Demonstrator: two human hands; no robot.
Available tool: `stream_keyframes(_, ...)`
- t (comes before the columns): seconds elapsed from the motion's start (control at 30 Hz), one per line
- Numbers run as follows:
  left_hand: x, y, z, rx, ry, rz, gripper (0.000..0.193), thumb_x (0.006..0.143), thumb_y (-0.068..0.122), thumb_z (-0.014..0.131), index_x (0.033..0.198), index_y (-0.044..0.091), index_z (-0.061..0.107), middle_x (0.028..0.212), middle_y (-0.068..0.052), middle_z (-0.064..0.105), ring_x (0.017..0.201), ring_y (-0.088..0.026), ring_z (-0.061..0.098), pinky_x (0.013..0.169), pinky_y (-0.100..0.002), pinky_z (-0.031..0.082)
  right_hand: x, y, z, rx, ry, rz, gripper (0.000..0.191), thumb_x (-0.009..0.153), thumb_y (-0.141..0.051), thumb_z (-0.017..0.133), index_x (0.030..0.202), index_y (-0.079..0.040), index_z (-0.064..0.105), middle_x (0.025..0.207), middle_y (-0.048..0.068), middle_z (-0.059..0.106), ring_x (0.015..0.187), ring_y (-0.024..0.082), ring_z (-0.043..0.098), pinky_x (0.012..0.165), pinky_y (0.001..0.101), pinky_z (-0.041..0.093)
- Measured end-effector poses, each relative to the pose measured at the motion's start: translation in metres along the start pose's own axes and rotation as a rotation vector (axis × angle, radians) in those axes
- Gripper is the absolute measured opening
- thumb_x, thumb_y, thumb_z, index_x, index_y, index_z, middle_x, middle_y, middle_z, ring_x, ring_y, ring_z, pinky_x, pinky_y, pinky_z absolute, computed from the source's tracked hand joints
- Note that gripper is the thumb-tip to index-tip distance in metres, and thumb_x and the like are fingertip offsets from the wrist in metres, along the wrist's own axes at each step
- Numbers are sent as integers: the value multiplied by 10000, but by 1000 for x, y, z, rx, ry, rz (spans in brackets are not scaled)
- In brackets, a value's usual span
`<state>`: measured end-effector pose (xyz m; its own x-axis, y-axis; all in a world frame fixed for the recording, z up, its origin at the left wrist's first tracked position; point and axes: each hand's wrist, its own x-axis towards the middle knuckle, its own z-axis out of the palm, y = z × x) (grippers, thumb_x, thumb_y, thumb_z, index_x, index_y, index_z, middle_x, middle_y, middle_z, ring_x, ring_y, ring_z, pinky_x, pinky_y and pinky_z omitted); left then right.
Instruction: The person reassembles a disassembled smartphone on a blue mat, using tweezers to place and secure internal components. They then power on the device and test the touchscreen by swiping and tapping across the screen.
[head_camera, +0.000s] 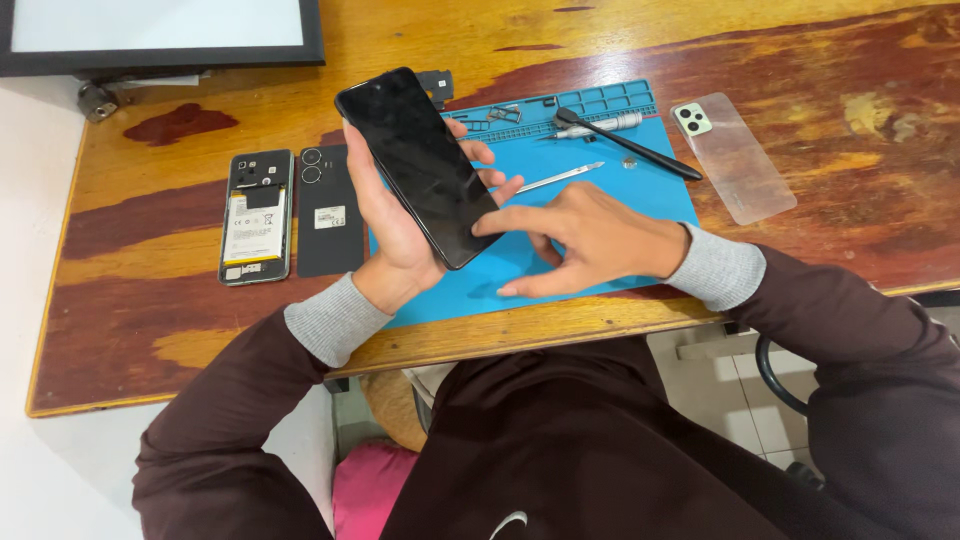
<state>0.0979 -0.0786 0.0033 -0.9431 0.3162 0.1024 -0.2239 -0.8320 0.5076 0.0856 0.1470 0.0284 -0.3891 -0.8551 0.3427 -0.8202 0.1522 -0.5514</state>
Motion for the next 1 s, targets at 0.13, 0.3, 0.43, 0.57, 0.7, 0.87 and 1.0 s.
stream_keyframes(0.13, 0, 1, 1, -7, 14, -1, 924, 879, 882, 337, 1202, 53, 587, 1057, -165, 655, 949, -344, 676, 1088, -635, 504, -1, 2, 0, 6, 26, -47, 596, 827, -372, 846, 1320, -116, 629, 546, 15, 606, 434, 165, 625, 444, 289, 449)
stream_keyframes(0.3, -1, 2, 3, 45, 32, 42, 902, 900, 862, 355, 1200, 42, 583, 1060, -158, 649, 949, -340, 670, 1091, -657, 508, -1, 5, -4, 6, 25, -25, 537, 845, -356, 839, 1290, -127, 644, 531, 10, 592, 423, 162, 610, 448, 304, 430)
stream_keyframes(0.43, 0, 4, 3, 44, 11, 43, 894, 903, 859, 351, 1208, 52, 584, 1057, -164, 649, 945, -340, 672, 1097, -642, 505, -2, 5, -3, 27, 31, -36, 575, 845, -356, 835, 1328, -120, 629, 561, 13, 608, 446, 169, 620, 449, 295, 444)
stream_keyframes(0.57, -1, 4, 4, 53, 25, 46, 894, 903, 858, 349, 1203, 49, 582, 1049, -167, 650, 930, -336, 673, 1099, -642, 510, -2, 6, -5, -21, 51, -28, 574, 839, -365, 834, 1322, -127, 636, 556, 15, 612, 450, 169, 626, 443, 301, 440)
stream_keyframes(0.7, 1, 5, 5, 49, 24, 33, 901, 887, 860, 340, 1187, 45, 580, 1044, -161, 648, 934, -336, 677, 1091, -629, 516, -1, 4, -6, -17, 17, 7, 570, 828, -378, 835, 1311, -135, 654, 542, 17, 610, 430, 176, 617, 440, 301, 445)
stream_keyframes(0.87, -1, 5, 8, 56, 51, 68, 893, 903, 864, 345, 1182, 49, 583, 1028, -163, 645, 903, -322, 665, 1091, -638, 517, -1, 4, -7, -26, 37, 28, 570, 834, -378, 827, 1312, -128, 645, 540, 9, 618, 434, 161, 632, 452, 292, 455)
stream_keyframes(1.0, -1, 6, 10, 41, 82, 47, 892, 876, 872, 338, 1168, 64, 580, 1020, -155, 642, 894, -323, 665, 1103, -628, 500, -2, 7, -9, -29, 80, 14, 510, 853, -384, 821, 1271, -140, 659, 568, 7, 622, 493, 149, 662, 486, 286, 470)
